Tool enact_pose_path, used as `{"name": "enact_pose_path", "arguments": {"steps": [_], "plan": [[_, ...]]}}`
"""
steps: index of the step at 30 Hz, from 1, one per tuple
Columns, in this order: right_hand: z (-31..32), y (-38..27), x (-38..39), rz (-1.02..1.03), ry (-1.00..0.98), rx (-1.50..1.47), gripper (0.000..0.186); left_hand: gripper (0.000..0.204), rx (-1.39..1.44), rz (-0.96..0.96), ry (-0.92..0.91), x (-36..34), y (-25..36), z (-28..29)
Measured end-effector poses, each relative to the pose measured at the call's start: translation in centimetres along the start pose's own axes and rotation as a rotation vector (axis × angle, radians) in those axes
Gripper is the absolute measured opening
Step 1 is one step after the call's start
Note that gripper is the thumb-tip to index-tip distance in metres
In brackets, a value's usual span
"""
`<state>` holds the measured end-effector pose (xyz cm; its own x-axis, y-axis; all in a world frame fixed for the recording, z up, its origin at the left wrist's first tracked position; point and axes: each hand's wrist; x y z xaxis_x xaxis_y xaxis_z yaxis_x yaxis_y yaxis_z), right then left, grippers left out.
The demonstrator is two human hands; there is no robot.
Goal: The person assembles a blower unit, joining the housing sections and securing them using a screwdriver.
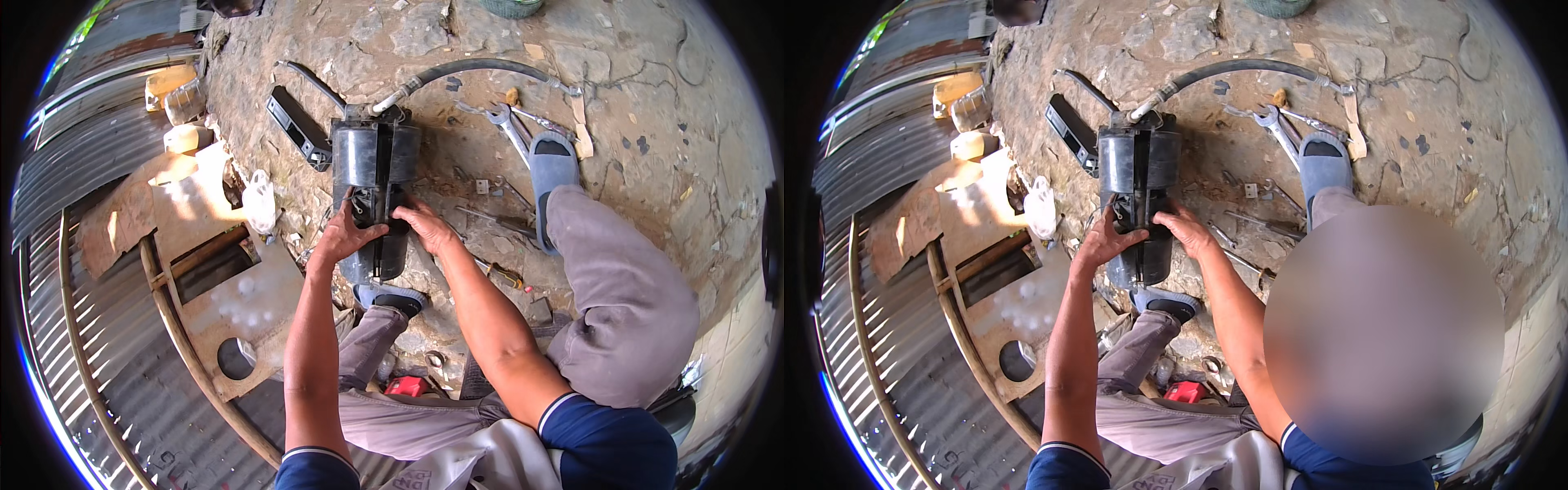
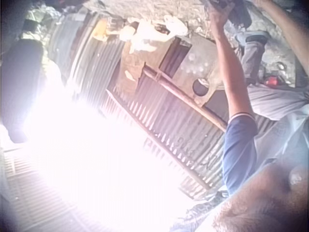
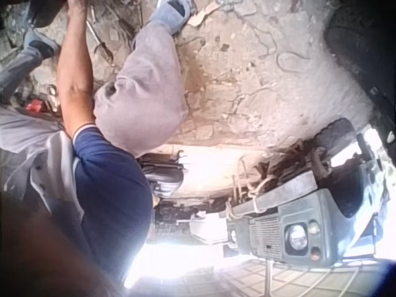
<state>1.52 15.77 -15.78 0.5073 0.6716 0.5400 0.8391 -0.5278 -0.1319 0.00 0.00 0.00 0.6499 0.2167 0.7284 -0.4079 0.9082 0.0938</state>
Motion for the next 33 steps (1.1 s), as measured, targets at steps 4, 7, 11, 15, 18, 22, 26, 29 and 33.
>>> {"name": "enact_pose_path", "arguments": {"steps": [4, 7, 11, 15, 18, 22, 26, 29, 33], "plan": [[0.0, -0.2, -0.1, 0.002, 0.030, 0.015, 0.042, 0.079, 0.391, -0.009, 0.133, 0.3, 0.3, -0.7], [-0.3, -0.2, -0.1, 0.008, 0.025, 0.011, 0.041, 0.055, 0.580, 0.030, 0.156, -0.5, -1.3, -1.5], [0.1, 0.2, -0.6, 0.022, 0.017, 0.020, 0.040, 0.040, 0.772, 0.127, 0.255, -1.0, -0.9, -2.3], [-1.0, -0.6, 0.2, 0.013, 0.065, 0.056, 0.041, 0.032, 0.730, 0.292, 0.432, -1.5, -0.3, -2.7], [-0.8, -0.6, 0.1, 0.010, 0.069, 0.050, 0.042, 0.030, 0.866, 0.302, 0.469, -1.8, -0.5, -3.0], [-0.6, -0.4, -0.1, -0.006, 0.051, 0.063, 0.043, 0.027, 1.221, 0.264, 0.484, -2.1, -2.5, -3.3], [-0.2, -0.2, -0.4, 0.009, 0.061, 0.054, 0.044, 0.030, 1.240, 0.273, 0.518, -1.9, -1.1, -3.2], [-0.6, -0.4, -0.1, 0.013, 0.050, 0.063, 0.044, 0.032, 1.337, 0.195, 0.557, -1.1, -1.3, -3.5], [-0.3, -0.1, -0.2, 0.012, 0.071, 0.083, 0.041, 0.030, 1.159, 0.160, 0.648, -0.2, 0.0, -3.1]]}}
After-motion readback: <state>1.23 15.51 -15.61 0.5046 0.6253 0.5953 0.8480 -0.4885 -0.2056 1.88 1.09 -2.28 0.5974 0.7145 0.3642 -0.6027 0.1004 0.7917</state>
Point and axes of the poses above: each hand's wrist, its own x-axis away from the middle knuckle, its own z-axis out of the back of the hand, y = z × x, and after that the axes turned 12 degrees about -x, right-handed
